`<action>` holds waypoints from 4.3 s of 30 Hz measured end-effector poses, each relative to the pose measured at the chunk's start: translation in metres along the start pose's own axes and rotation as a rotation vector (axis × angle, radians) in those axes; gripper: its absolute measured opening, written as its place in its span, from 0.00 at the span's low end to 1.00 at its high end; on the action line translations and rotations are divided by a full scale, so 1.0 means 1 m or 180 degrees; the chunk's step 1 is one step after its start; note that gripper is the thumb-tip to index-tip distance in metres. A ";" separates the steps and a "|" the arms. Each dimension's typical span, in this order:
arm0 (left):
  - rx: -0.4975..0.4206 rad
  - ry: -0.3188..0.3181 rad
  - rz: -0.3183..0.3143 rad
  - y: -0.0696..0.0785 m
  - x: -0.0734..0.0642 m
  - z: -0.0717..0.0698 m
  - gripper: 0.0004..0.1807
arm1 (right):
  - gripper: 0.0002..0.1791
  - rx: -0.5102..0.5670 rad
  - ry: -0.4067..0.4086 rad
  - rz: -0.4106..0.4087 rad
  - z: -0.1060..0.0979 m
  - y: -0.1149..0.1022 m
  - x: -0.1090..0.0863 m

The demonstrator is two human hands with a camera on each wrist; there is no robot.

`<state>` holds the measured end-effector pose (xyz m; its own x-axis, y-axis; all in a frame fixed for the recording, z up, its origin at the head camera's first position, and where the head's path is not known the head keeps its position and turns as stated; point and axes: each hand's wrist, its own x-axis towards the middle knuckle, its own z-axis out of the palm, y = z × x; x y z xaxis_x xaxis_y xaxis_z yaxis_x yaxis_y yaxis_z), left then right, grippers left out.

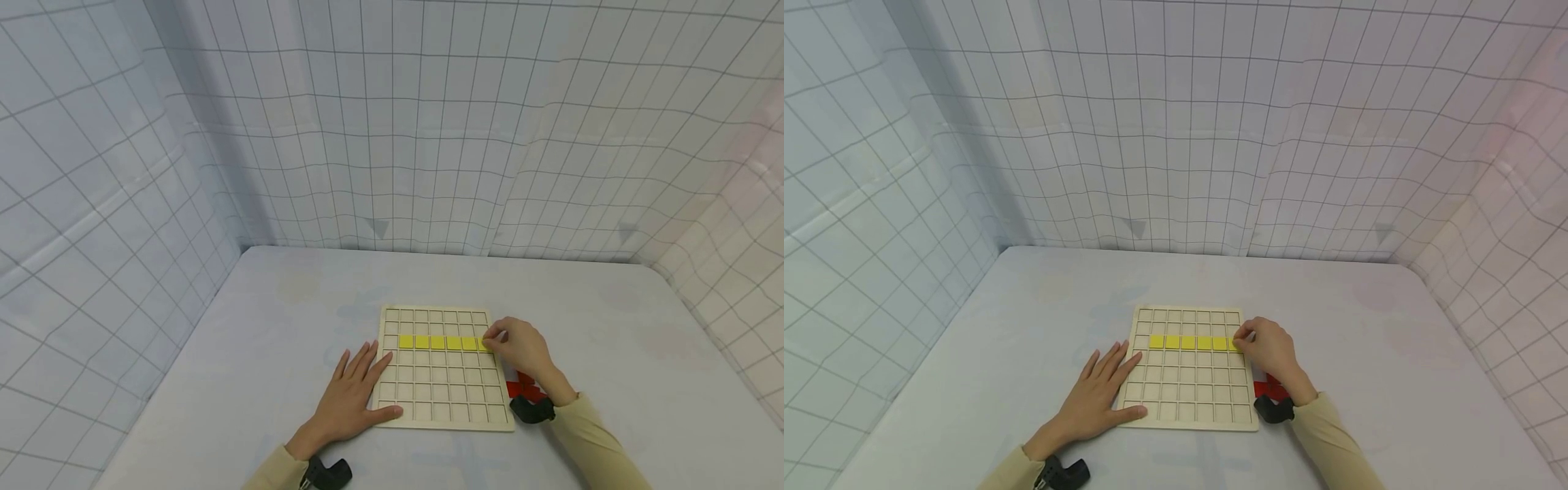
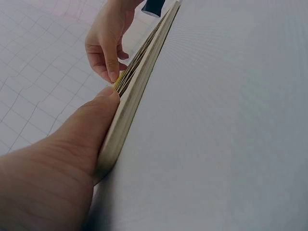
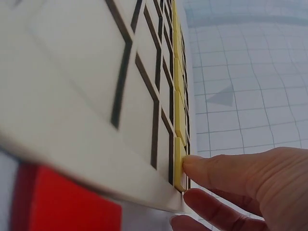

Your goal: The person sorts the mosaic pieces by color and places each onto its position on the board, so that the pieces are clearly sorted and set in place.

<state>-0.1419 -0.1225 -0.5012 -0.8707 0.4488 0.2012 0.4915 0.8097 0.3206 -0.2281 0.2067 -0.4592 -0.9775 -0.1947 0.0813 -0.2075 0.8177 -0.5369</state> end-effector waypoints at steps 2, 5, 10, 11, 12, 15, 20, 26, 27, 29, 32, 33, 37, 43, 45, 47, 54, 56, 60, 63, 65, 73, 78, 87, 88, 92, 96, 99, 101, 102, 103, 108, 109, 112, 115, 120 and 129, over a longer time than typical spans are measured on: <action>0.0000 0.0000 0.0003 0.000 0.000 0.000 0.49 | 0.04 -0.0010 -0.0002 -0.0003 0.000 0.000 0.000; -0.0005 0.0011 0.0016 0.000 0.000 0.000 0.49 | 0.04 -0.0007 -0.0003 0.0008 0.000 0.001 -0.002; -0.0006 0.0011 0.0029 0.001 0.000 -0.001 0.50 | 0.04 0.0044 0.0077 -0.0010 -0.004 0.005 -0.007; 0.0003 0.0017 0.0033 0.000 0.000 -0.001 0.50 | 0.05 0.0044 0.0104 -0.0019 -0.005 0.007 -0.007; 0.0009 0.0021 0.0033 0.000 0.000 -0.001 0.49 | 0.05 0.0035 0.0133 -0.0021 -0.006 0.008 -0.008; 0.0035 0.0026 0.0035 0.000 -0.001 -0.001 0.49 | 0.05 0.0011 0.0194 -0.0020 -0.008 0.014 -0.009; 0.0037 0.0045 0.0037 -0.001 -0.001 -0.001 0.49 | 0.08 -0.0054 0.0282 -0.0004 -0.012 0.020 -0.011; 0.0005 0.0069 0.0055 -0.001 -0.001 0.001 0.49 | 0.12 -0.0199 0.0319 -0.0015 -0.014 0.026 -0.012; 0.0013 0.0074 0.0060 -0.002 -0.001 0.001 0.49 | 0.13 -0.0214 0.0307 -0.0012 -0.014 0.027 -0.012; 0.0026 0.0089 0.0082 -0.002 -0.001 0.002 0.49 | 0.15 -0.0262 0.0274 -0.0008 -0.015 0.028 -0.014; 0.0032 0.0105 0.0101 -0.002 -0.001 0.003 0.49 | 0.17 -0.0334 0.0216 -0.0035 -0.015 0.030 -0.016; 0.0040 0.0109 0.0103 -0.002 -0.001 0.003 0.49 | 0.17 -0.0349 0.0199 -0.0053 -0.016 0.031 -0.016; 0.0058 0.0098 0.0094 -0.003 -0.001 0.002 0.49 | 0.18 -0.0354 0.0151 -0.0146 -0.016 0.035 -0.017; 0.0055 0.0046 0.0070 -0.002 0.000 0.001 0.49 | 0.19 -0.0265 0.0067 -0.0191 -0.017 0.041 -0.019; 0.0049 0.0024 0.0059 -0.002 -0.001 0.001 0.49 | 0.18 -0.0227 0.0039 -0.0193 -0.018 0.042 -0.020; 0.0053 0.0019 0.0052 -0.001 0.000 0.000 0.49 | 0.18 -0.0175 0.0007 -0.0180 -0.019 0.042 -0.022; 0.0036 0.0009 0.0037 -0.001 0.000 -0.001 0.49 | 0.16 -0.0099 -0.0127 -0.0058 -0.024 0.045 -0.025; 0.0029 -0.0008 0.0029 0.000 0.000 -0.002 0.50 | 0.14 -0.0102 -0.0141 -0.0044 -0.024 0.046 -0.026; 0.0029 -0.0015 0.0016 0.000 0.000 -0.002 0.49 | 0.13 -0.0098 -0.0142 -0.0014 -0.024 0.046 -0.026; 0.0026 -0.0002 0.0016 0.000 0.000 -0.001 0.49 | 0.12 -0.0070 -0.0148 0.0040 -0.024 0.046 -0.027; 0.0026 0.0002 0.0019 0.000 0.000 -0.001 0.49 | 0.13 -0.0050 -0.0150 0.0078 -0.024 0.045 -0.027; 0.0044 0.0030 0.0036 -0.001 0.000 0.001 0.49 | 0.14 -0.0002 -0.0157 0.0172 -0.024 0.044 -0.029; 0.0039 0.0023 0.0043 -0.001 0.000 0.001 0.50 | 0.15 0.0004 -0.0161 0.0219 -0.024 0.044 -0.031; 0.0055 0.0034 0.0033 -0.001 0.001 0.002 0.50 | 0.12 0.0112 -0.0128 0.0216 -0.027 0.043 -0.032; 0.0056 0.0037 0.0033 -0.001 0.001 0.002 0.50 | 0.12 0.0124 -0.0118 0.0224 -0.027 0.044 -0.032; 0.0052 0.0043 0.0033 -0.001 0.001 0.003 0.50 | 0.12 0.0172 -0.0095 0.0241 -0.026 0.045 -0.032; 0.0040 0.0031 0.0031 -0.001 0.001 0.002 0.50 | 0.10 0.0292 -0.0096 0.0223 -0.026 0.046 -0.032; 0.0041 0.0026 0.0029 -0.001 0.001 0.002 0.50 | 0.09 0.0402 -0.0106 0.0211 -0.026 0.046 -0.033; 0.0039 0.0020 0.0026 -0.001 0.001 0.002 0.50 | 0.09 0.0457 -0.0096 0.0227 -0.026 0.045 -0.032; 0.0045 0.0015 0.0022 -0.001 0.001 0.002 0.50 | 0.09 0.0482 -0.0095 0.0226 -0.025 0.045 -0.032; 0.0049 0.0013 0.0019 -0.001 0.001 0.001 0.50 | 0.09 0.0495 -0.0086 0.0234 -0.025 0.044 -0.031; 0.0062 -0.0005 -0.0001 -0.001 0.001 0.002 0.50 | 0.10 0.0608 -0.0078 0.0217 -0.021 0.038 -0.029; 0.0060 -0.0006 -0.0003 -0.001 0.001 0.002 0.50 | 0.10 0.0639 -0.0081 0.0207 -0.020 0.037 -0.029; 0.0054 -0.0013 -0.0012 -0.001 0.001 0.002 0.50 | 0.10 0.0718 -0.0092 0.0145 -0.018 0.032 -0.028; 0.0050 -0.0013 -0.0013 -0.001 0.001 0.001 0.50 | 0.10 0.0781 -0.0118 0.0063 -0.016 0.025 -0.026; 0.0045 0.0002 0.0001 -0.002 0.001 0.002 0.50 | 0.10 0.0871 -0.0177 -0.0060 -0.011 0.011 -0.022; 0.0054 0.0078 0.0061 -0.003 0.001 0.004 0.50 | 0.07 0.1136 -0.0342 -0.0477 0.005 -0.017 -0.012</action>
<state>-0.1440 -0.1227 -0.5058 -0.8603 0.4550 0.2299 0.5074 0.8076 0.3007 -0.2127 0.1922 -0.4547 -0.9238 -0.3687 0.1027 -0.3029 0.5401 -0.7852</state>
